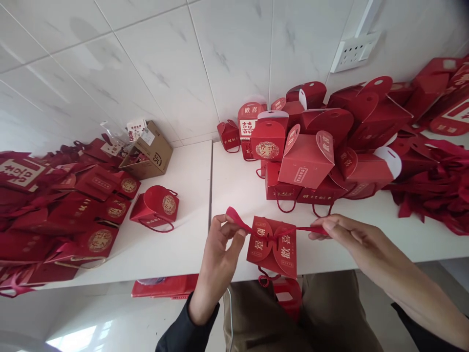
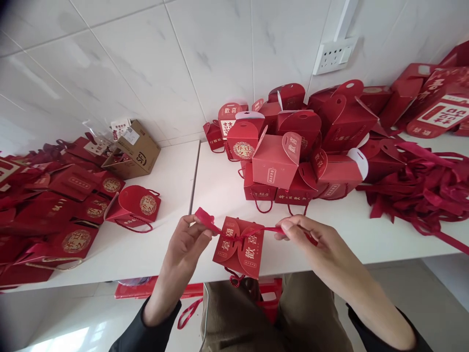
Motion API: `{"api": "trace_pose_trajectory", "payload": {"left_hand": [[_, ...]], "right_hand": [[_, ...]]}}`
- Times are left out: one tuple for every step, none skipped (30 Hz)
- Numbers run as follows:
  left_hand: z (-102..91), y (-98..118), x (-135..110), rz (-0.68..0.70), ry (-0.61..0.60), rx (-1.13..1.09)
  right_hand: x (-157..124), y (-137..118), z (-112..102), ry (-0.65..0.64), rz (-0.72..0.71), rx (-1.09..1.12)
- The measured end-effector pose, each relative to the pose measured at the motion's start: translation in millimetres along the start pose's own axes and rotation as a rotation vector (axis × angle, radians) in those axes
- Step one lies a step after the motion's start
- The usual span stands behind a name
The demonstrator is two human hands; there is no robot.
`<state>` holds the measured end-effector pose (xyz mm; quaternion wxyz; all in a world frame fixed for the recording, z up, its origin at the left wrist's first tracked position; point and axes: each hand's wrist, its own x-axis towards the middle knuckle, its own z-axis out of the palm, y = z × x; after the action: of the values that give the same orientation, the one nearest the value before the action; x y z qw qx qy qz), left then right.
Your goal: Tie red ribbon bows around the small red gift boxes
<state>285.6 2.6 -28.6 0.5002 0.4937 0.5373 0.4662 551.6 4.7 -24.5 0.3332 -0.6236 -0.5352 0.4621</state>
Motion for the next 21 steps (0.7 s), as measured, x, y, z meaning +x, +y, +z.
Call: {"api": "trace_pose_trajectory", "payload": {"left_hand": [[0.5, -1.5, 0.2, 0.029, 0.001, 0.061], [1.4, -3.2, 0.3, 0.063, 0.024, 0.142], [2.4, -4.8, 0.5, 0.104, 0.057, 0.234], [3.2, -6.0, 1.1, 0.156, 0.088, 0.330], [3.4, -6.7, 2.1, 0.210, 0.106, 0.421], [2.9, -6.7, 3.6, 0.261, 0.098, 0.504], [1.7, -6.2, 5.6, 0.305, 0.072, 0.574], [-0.1, -5.2, 7.7, 0.343, 0.029, 0.634], [-2.4, -4.0, 10.0, 0.370, -0.017, 0.684], [-4.8, -2.9, 12.2, 0.389, -0.052, 0.722], [-7.1, -1.8, 14.3, 0.404, -0.074, 0.748], [-9.1, -1.0, 16.0, 0.421, -0.086, 0.765], [-10.7, -0.4, 17.5, 0.435, -0.088, 0.777], [-12.0, 0.0, 18.7, 0.446, -0.078, 0.788], [-13.0, 0.5, 19.8, 0.458, -0.057, 0.800], [-13.7, 1.1, 20.7, 0.472, -0.026, 0.812], [-14.3, 2.1, 21.5, 0.480, 0.011, 0.821], [-14.6, 3.6, 22.1, 0.480, 0.049, 0.821], [-14.7, 5.6, 22.6, 0.463, 0.079, 0.809], [-14.5, 8.0, 22.9, 0.423, 0.097, 0.776], [-13.8, 10.8, 22.9, 0.360, 0.096, 0.718]], "right_hand": [[-0.7, -1.3, -1.1, -0.069, -0.030, -0.067], [-1.8, -3.4, -1.1, -0.123, -0.056, -0.118], [-3.0, -6.0, -0.2, -0.154, -0.078, -0.157], [-4.2, -8.6, 1.1, -0.156, -0.097, -0.190], [-5.2, -11.1, 2.5, -0.143, -0.113, -0.219], [-5.8, -13.1, 3.7, -0.125, -0.126, -0.244], [-5.9, -14.5, 4.6, -0.116, -0.136, -0.264], [-5.5, -15.4, 5.3, -0.120, -0.142, -0.278], [-4.8, -15.8, 5.8, -0.136, -0.147, -0.289], [-3.7, -15.9, 6.1, -0.155, -0.154, -0.297], [-2.6, -16.0, 6.5, -0.172, -0.165, -0.304], [-1.4, -16.2, 6.9, -0.174, -0.182, -0.311], [-0.4, -16.6, 7.2, -0.163, -0.205, -0.313], [0.4, -17.3, 7.4, -0.142, -0.227, -0.308], [1.1, -18.3, 7.5, -0.126, -0.239, -0.292], [1.6, -19.8, 7.5, -0.125, -0.235, -0.272], [2.3, -21.5, 7.4, -0.140, -0.214, -0.248], [3.0, -23.5, 7.3, -0.169, -0.184, -0.222], [4.1, -25.7, 7.2, -0.206, -0.156, -0.199], [5.6, -28.1, 7.2, -0.237, -0.137, -0.178], [7.6, -30.7, 7.5, -0.257, -0.133, -0.159]]}}
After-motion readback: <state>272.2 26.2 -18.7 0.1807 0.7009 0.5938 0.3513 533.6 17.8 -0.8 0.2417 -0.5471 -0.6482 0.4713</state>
